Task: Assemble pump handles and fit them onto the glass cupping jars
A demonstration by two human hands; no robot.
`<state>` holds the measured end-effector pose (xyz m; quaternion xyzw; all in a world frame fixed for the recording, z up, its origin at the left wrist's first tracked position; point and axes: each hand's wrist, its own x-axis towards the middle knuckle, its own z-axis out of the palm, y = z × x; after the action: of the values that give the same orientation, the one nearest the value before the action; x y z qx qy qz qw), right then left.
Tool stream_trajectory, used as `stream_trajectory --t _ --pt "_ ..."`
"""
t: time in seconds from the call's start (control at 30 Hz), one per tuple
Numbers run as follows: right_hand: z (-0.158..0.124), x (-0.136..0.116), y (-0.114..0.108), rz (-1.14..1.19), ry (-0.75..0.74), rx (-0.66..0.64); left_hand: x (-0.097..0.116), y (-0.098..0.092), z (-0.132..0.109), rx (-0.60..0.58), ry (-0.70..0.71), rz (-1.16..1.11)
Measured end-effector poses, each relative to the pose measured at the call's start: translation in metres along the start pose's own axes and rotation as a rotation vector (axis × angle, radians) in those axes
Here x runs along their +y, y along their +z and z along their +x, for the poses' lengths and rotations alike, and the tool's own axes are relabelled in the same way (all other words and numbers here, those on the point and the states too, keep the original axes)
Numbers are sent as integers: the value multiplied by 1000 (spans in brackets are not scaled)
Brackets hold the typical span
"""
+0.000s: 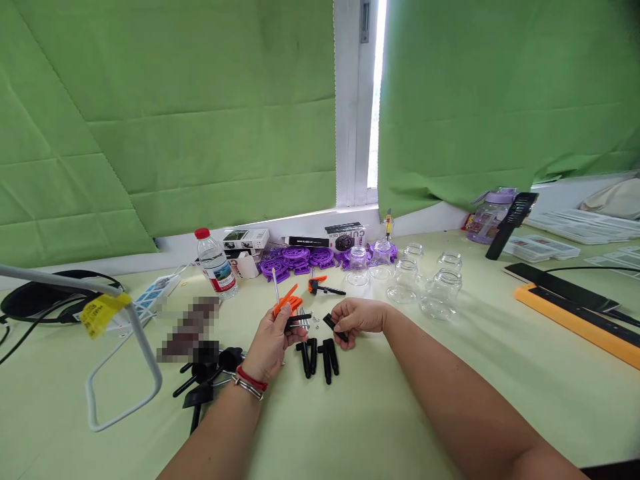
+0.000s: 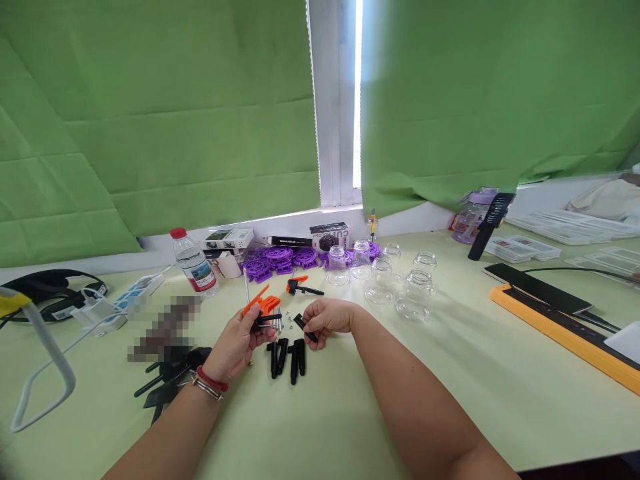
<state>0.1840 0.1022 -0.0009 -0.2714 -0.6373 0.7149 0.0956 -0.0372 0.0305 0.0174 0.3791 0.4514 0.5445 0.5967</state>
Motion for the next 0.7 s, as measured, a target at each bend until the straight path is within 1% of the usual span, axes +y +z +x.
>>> stream_trajectory --t 0.13,0.27,0.33,0.43,0.5,0.6,0.7 --pt "3 4 -1 61 -13 -22 -1 1 -2 -45 16 61" --pt "5 6 -1 70 -32 -10 0 3 -5 -47 4 139" --pt "6 7 0 62 -51 39 1 3 -5 -54 -1 159" --pt "10 7 2 52 -88 157 1 2 -5 -45 -9 171" --pt "13 8 4 55 -86 221 0 2 -4 -30 -11 177" --pt "17 7 8 52 -84 265 0 2 -4 -23 -18 184" --pt "19 7 10 32 -103 268 1 3 -4 -27 -28 184"
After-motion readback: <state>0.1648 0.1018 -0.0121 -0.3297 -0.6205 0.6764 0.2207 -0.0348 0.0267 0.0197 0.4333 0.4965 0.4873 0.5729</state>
